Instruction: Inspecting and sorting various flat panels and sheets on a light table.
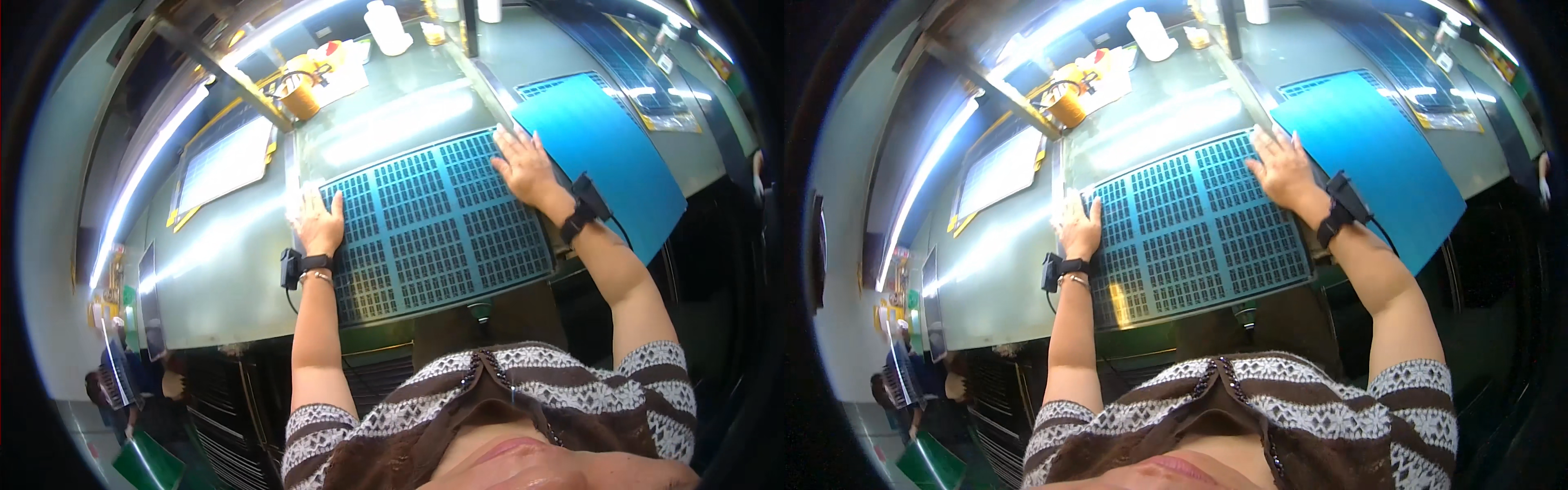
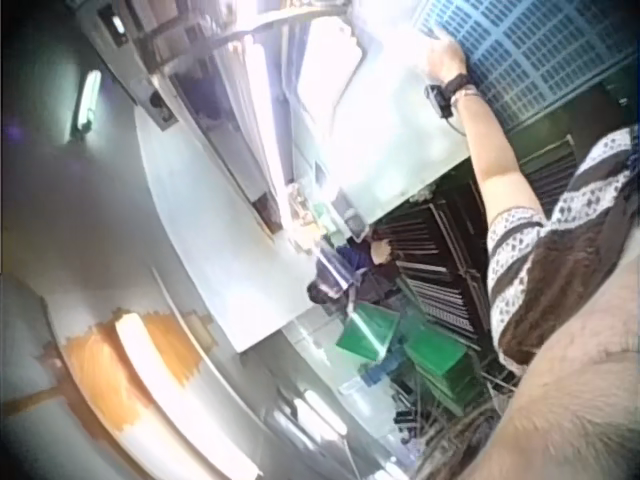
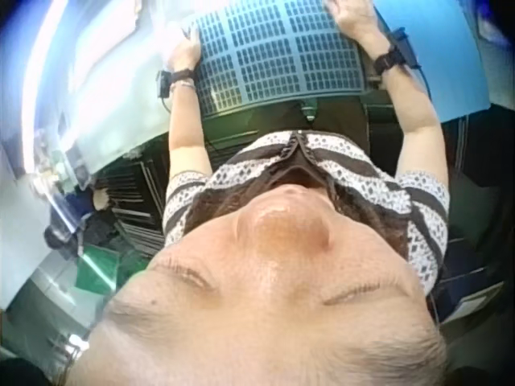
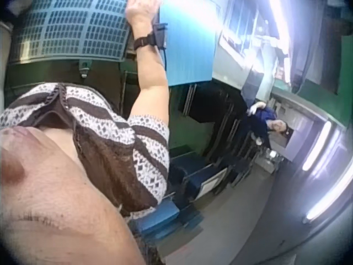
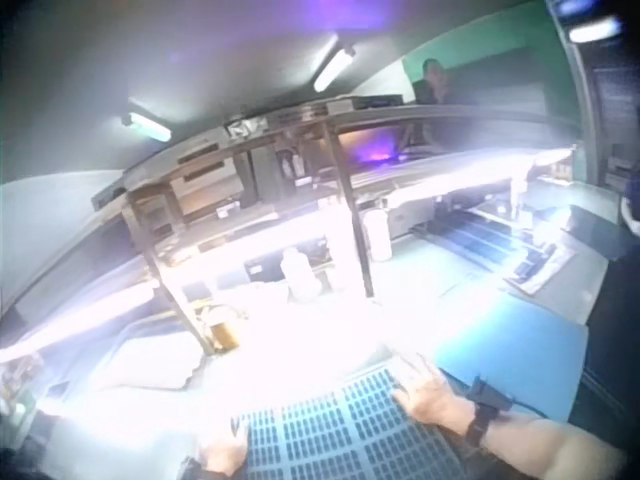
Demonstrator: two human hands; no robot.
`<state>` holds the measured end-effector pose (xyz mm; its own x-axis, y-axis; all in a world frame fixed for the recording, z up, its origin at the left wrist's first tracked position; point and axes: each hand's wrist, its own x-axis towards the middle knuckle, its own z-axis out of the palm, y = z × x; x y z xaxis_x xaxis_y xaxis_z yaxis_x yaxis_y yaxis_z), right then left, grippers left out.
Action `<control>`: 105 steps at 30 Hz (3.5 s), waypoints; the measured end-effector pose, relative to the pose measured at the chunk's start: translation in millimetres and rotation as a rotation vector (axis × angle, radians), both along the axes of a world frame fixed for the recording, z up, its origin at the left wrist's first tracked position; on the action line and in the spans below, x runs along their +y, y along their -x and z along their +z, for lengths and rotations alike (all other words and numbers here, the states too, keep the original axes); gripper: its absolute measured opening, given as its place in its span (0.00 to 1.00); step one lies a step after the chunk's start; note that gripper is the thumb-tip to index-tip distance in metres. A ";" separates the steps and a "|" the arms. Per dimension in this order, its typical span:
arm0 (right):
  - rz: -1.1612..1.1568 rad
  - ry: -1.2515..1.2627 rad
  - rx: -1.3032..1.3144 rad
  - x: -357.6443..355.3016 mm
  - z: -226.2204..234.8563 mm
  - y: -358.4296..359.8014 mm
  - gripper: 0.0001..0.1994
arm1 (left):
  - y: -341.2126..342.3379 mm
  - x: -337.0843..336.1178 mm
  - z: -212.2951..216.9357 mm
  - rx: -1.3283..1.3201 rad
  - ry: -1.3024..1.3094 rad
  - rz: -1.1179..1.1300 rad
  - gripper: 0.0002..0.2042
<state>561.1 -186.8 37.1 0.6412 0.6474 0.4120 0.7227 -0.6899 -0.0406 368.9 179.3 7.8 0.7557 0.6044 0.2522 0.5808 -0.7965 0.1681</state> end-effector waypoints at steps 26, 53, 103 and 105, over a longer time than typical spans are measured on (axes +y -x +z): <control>0.256 -1.079 1.537 -116.9 121.1 155.9 0.13 | 117.1 105.0 75.1 -0.388 0.523 -0.047 0.25; 0.293 -1.267 0.841 -20.6 377.8 -363.7 0.26 | 88.6 -176.0 66.3 0.158 0.034 -0.282 0.28; -0.673 -1.735 0.935 -442.3 -163.6 111.0 0.16 | -185.0 -447.2 -153.9 0.434 1.120 -1.005 0.14; -0.759 -1.595 0.885 -445.2 -185.0 117.2 0.15 | -166.8 -432.8 -197.1 0.413 0.603 -1.116 0.15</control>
<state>443.9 -632.0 -147.8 0.8765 -0.3813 -0.2939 -0.2188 0.2283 -0.9487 535.6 -253.5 -189.4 0.8712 -0.4485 -0.1996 -0.2361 -0.7394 0.6305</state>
